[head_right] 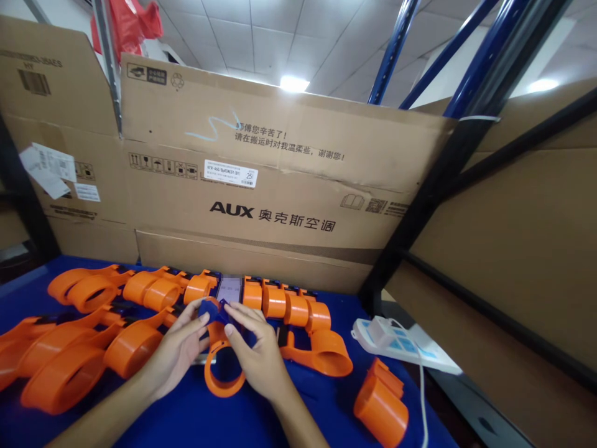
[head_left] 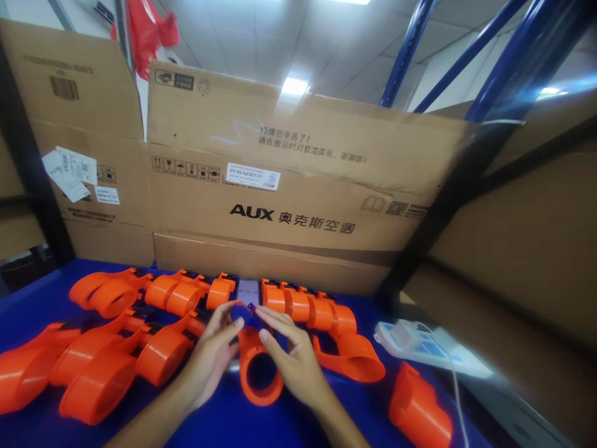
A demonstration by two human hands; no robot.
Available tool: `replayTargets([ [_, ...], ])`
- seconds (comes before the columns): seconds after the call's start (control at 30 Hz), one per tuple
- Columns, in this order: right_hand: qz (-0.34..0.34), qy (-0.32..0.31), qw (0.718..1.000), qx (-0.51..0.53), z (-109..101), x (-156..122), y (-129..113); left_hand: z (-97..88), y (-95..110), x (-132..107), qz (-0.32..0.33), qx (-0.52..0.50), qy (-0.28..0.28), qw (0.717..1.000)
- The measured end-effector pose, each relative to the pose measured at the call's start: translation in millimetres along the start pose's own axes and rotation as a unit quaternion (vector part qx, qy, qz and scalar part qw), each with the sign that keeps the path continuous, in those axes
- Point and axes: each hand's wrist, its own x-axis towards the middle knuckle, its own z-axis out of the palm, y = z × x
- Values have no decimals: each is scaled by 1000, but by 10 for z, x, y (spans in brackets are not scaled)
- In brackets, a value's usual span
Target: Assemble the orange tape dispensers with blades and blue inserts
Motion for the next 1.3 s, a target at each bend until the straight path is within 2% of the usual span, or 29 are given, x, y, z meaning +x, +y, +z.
replayTargets([
  [0.3,8,17,1000,7,18,-22,-15,-15,-5,6,28,1,9,1000],
  [0.5,12,11,999,31,11,-27,8,-27,19,13,80,69,27,994],
  [0.6,5,8,999,41,6,-44,-1,-39,32,-7,76,76,41,993],
  [0.7,-13,3,1000,11,-14,-76,-35,-60,33,-37,75,71,14,995],
  [0.8,-52,-8,997,-56,-49,-105,-55,-95,16,-58,106,93,-39,989],
  [0.93,-132,-4,969,-210,-92,-110,-18,-120,-12,-61,175,169,-87,966],
  [1.07,-198,13,914,-353,-101,-103,39,-109,-2,-46,196,270,-37,942],
  [1.17,-225,6,893,-389,-91,-106,47,-119,11,-31,204,294,0,934],
  [1.3,-238,4,889,-391,-78,-102,34,-140,24,-30,212,306,19,928],
])
